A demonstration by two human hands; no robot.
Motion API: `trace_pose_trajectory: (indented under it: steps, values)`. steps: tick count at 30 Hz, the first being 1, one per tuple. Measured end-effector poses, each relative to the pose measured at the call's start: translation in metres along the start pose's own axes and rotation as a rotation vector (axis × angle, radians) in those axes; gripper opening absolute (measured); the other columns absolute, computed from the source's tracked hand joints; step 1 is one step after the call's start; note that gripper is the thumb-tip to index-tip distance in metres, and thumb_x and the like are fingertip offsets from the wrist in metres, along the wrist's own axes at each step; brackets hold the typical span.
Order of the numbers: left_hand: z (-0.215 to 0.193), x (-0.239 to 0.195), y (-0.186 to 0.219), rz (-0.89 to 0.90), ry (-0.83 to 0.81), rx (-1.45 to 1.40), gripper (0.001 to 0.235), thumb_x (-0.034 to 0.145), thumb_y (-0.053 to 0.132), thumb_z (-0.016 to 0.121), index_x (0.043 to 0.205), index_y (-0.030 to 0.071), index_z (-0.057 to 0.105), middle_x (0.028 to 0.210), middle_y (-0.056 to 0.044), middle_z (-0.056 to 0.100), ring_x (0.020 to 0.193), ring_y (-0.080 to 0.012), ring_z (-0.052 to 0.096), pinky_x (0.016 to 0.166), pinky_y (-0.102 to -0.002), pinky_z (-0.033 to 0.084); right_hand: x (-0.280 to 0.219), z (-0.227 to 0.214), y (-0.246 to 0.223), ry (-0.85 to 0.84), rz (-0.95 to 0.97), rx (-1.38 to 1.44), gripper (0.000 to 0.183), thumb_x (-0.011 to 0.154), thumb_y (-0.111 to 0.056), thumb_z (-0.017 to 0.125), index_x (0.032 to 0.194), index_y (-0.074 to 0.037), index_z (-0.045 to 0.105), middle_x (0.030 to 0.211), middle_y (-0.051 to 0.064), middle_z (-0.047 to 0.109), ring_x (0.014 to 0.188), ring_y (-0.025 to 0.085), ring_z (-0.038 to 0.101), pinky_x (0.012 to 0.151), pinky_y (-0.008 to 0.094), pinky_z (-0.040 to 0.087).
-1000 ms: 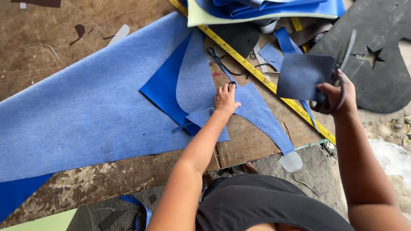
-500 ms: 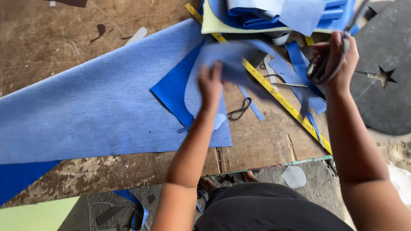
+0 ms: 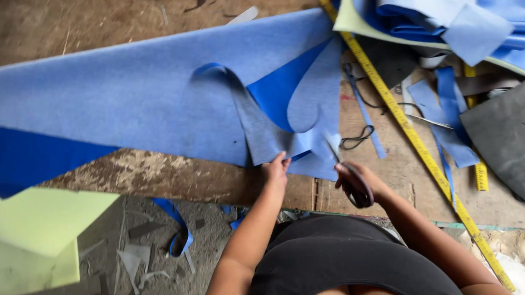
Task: Measuring and marking fabric on a workbench using a ruler and pen after cutting scraps with scissors.
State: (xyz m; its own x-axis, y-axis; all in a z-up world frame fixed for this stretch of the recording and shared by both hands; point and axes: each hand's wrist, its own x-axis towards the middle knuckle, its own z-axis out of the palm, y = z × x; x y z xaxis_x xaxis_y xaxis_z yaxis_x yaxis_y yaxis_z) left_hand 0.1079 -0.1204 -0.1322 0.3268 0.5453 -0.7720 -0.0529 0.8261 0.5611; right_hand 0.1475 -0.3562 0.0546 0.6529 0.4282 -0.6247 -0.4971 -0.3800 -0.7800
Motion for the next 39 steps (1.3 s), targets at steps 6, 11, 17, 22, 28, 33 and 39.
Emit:
trace_pose_trajectory:
  steps: [6,11,17,22,28,33,39]
  values:
    - [0.023,-0.029,-0.001,-0.045,-0.148,0.019,0.046,0.074,0.004,0.094,0.099,-0.011,0.058,0.094,-0.019,0.062,0.082,-0.0338,0.075,0.066,-0.043,0.069,-0.021,0.019,-0.024,-0.328,0.252,-0.483,0.057,0.088,-0.056,0.071,0.107,-0.002,0.066,0.084,0.027,0.078,0.075,0.032,0.072,0.064,0.044,0.06]
    - [0.042,-0.035,-0.007,0.004,-0.109,-0.019,0.05,0.074,0.002,0.093,0.098,-0.015,0.053,0.089,-0.021,0.063,0.073,-0.0327,0.075,0.071,-0.041,0.068,-0.002,0.014,-0.003,-0.264,0.215,-0.29,0.059,0.094,-0.054,0.064,0.106,0.004,0.064,0.088,0.033,0.074,0.084,0.04,0.072,0.066,0.046,0.058]
    - [0.04,-0.042,-0.012,-0.002,-0.073,-0.019,0.045,0.073,0.001,0.093,0.093,-0.016,0.056,0.087,-0.023,0.065,0.07,-0.0355,0.076,0.067,-0.039,0.07,0.046,0.032,0.038,-0.126,0.18,-0.046,0.077,0.096,-0.066,0.062,0.123,0.005,0.058,0.087,0.03,0.066,0.078,0.04,0.071,0.057,0.046,0.059]
    - [0.033,-0.037,-0.02,0.001,-0.094,0.01,0.039,0.073,-0.002,0.092,0.091,-0.016,0.062,0.084,-0.026,0.066,0.066,-0.0338,0.075,0.065,-0.037,0.07,0.094,0.036,0.083,-0.102,0.109,-0.276,0.081,0.095,-0.074,0.06,0.134,-0.004,0.057,0.089,0.027,0.076,0.074,0.035,0.076,0.061,0.042,0.06]
    - [0.024,-0.043,-0.014,0.029,-0.077,-0.029,0.047,0.069,-0.003,0.096,0.089,-0.021,0.057,0.083,-0.029,0.062,0.069,-0.0435,0.073,0.068,-0.05,0.068,0.09,0.04,0.076,0.021,0.103,-0.247,0.073,0.091,-0.079,0.065,0.119,-0.011,0.066,0.074,0.02,0.073,0.066,0.03,0.073,0.058,0.038,0.058]
    - [0.017,-0.048,-0.005,0.04,-0.104,0.044,0.048,0.073,-0.002,0.092,0.096,-0.024,0.056,0.083,-0.031,0.063,0.064,-0.0357,0.074,0.065,-0.041,0.069,0.063,0.051,0.041,0.089,0.12,-0.209,0.062,0.094,-0.068,0.065,0.102,-0.008,0.074,0.068,0.018,0.07,0.066,0.026,0.071,0.056,0.034,0.055]
    - [-0.003,-0.074,0.014,0.008,-0.156,0.175,0.044,0.072,-0.003,0.093,0.093,-0.022,0.059,0.082,-0.029,0.066,0.064,-0.0326,0.075,0.069,-0.039,0.068,0.143,0.045,0.093,0.103,0.067,-0.16,0.066,0.094,-0.07,0.065,0.1,-0.004,0.073,0.065,0.018,0.069,0.063,0.025,0.072,0.053,0.035,0.058]
